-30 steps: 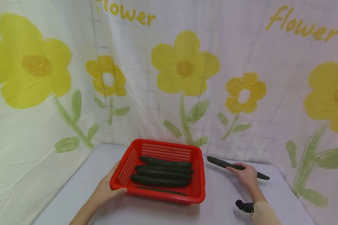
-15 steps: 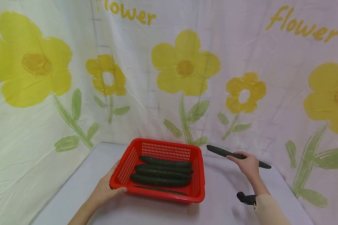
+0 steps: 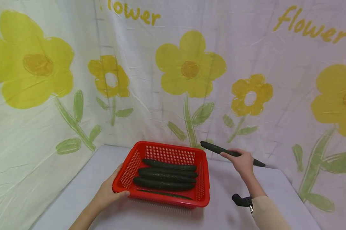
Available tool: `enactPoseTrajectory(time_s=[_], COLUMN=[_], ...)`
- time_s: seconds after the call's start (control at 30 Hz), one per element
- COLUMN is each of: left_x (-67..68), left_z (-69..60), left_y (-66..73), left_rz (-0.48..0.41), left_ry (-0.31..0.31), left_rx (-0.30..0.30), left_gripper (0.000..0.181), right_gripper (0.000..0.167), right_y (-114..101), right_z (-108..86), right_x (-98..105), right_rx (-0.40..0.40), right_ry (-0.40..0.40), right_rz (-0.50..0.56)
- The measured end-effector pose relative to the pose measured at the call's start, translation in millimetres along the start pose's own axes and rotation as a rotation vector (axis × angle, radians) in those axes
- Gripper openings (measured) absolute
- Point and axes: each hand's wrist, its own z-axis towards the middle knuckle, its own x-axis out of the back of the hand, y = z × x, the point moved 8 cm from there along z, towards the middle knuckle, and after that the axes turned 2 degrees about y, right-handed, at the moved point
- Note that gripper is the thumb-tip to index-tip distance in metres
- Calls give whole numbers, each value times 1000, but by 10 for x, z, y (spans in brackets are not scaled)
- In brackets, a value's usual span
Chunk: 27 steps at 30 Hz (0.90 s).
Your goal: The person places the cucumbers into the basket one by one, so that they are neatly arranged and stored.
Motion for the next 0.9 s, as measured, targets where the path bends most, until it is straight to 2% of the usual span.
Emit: enactPoseTrajectory(time_s=[0.23, 0.57, 0.9], left_x=[-4, 21, 6], left_z=[8, -6, -2], left_y=[16, 37, 8], left_rz=[-7, 2, 0], left_ry=[3, 11, 11], left_rx=[-41, -58, -59], left_gripper=[117, 117, 117], right_gripper=[66, 60, 54], right_y=[-396, -863, -1239], right_z=[-109, -196, -262], right_x=[-211, -695, -1190], right_rx=[46, 48, 78], right_ry=[-28, -90, -143], right_rz=[78, 220, 258])
